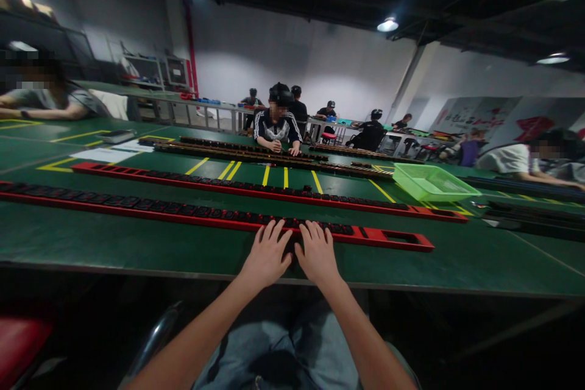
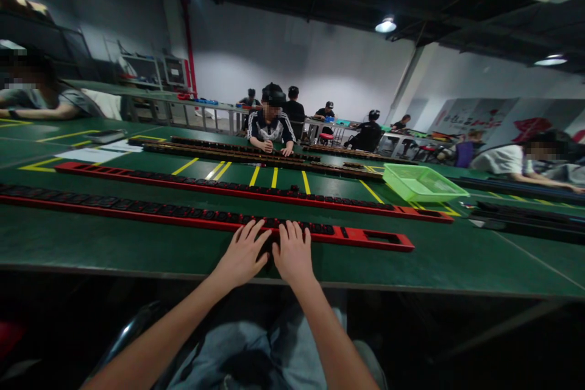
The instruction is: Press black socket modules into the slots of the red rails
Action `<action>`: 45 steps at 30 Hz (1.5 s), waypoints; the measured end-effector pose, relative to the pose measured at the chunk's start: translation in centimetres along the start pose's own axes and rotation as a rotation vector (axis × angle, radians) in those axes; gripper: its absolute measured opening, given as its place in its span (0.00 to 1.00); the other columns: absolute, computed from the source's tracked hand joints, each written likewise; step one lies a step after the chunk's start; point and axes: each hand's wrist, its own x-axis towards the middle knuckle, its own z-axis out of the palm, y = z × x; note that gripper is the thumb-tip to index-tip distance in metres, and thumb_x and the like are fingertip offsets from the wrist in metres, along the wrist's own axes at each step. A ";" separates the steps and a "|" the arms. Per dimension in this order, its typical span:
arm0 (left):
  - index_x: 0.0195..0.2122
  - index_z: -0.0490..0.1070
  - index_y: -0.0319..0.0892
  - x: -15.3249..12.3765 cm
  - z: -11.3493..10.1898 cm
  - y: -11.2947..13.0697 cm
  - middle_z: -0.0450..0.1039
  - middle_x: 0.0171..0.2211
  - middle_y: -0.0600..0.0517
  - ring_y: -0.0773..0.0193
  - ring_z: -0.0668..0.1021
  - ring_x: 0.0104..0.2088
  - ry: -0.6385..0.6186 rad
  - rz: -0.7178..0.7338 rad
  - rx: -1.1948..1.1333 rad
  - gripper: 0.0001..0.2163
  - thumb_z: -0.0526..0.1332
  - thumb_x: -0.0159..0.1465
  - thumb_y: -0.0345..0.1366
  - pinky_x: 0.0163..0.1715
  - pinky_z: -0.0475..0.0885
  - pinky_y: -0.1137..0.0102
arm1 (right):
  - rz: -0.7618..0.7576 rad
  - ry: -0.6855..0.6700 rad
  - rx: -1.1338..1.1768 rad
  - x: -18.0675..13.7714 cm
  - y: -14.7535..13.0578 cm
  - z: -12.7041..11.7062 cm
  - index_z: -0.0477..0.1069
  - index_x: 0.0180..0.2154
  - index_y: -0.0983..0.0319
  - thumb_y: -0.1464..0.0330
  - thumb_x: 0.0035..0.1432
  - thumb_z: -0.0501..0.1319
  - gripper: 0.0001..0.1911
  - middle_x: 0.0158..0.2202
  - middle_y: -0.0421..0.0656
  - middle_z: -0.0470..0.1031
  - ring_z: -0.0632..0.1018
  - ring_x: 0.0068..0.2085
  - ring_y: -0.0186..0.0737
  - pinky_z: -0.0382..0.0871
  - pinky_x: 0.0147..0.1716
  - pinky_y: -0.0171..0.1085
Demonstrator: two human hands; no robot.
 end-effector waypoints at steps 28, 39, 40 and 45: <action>0.62 0.65 0.42 0.0 -0.9 0.1 0.58 0.69 0.43 0.50 0.58 0.70 -0.020 -0.022 -0.044 0.22 0.57 0.66 0.34 0.68 0.59 0.50 | -0.100 0.043 -0.047 0.9 -0.1 0.1 0.63 0.64 0.65 0.67 0.65 0.56 0.27 0.63 0.54 0.68 0.65 0.63 0.50 0.51 0.66 0.54; 0.60 0.67 0.43 -0.1 -1.0 0.1 0.59 0.68 0.42 0.49 0.58 0.70 -0.006 -0.024 -0.076 0.20 0.57 0.67 0.34 0.68 0.60 0.49 | -0.098 0.045 -0.082 1.1 -0.1 0.4 0.63 0.65 0.65 0.65 0.66 0.55 0.27 0.64 0.53 0.67 0.64 0.62 0.51 0.53 0.62 0.53; 0.60 0.67 0.43 -0.1 -1.0 0.1 0.59 0.68 0.42 0.49 0.58 0.70 -0.002 -0.025 -0.080 0.20 0.57 0.66 0.34 0.68 0.60 0.49 | -0.092 0.044 -0.086 1.1 -0.1 0.4 0.63 0.65 0.64 0.65 0.66 0.55 0.27 0.64 0.53 0.66 0.64 0.62 0.51 0.53 0.62 0.53; 0.60 0.68 0.41 -0.1 -0.9 -0.3 0.61 0.67 0.42 0.48 0.61 0.69 0.040 -0.018 -0.097 0.20 0.58 0.66 0.35 0.68 0.60 0.50 | -0.086 0.038 -0.095 1.2 -0.2 0.5 0.64 0.64 0.64 0.66 0.65 0.56 0.27 0.64 0.53 0.65 0.64 0.62 0.52 0.53 0.62 0.53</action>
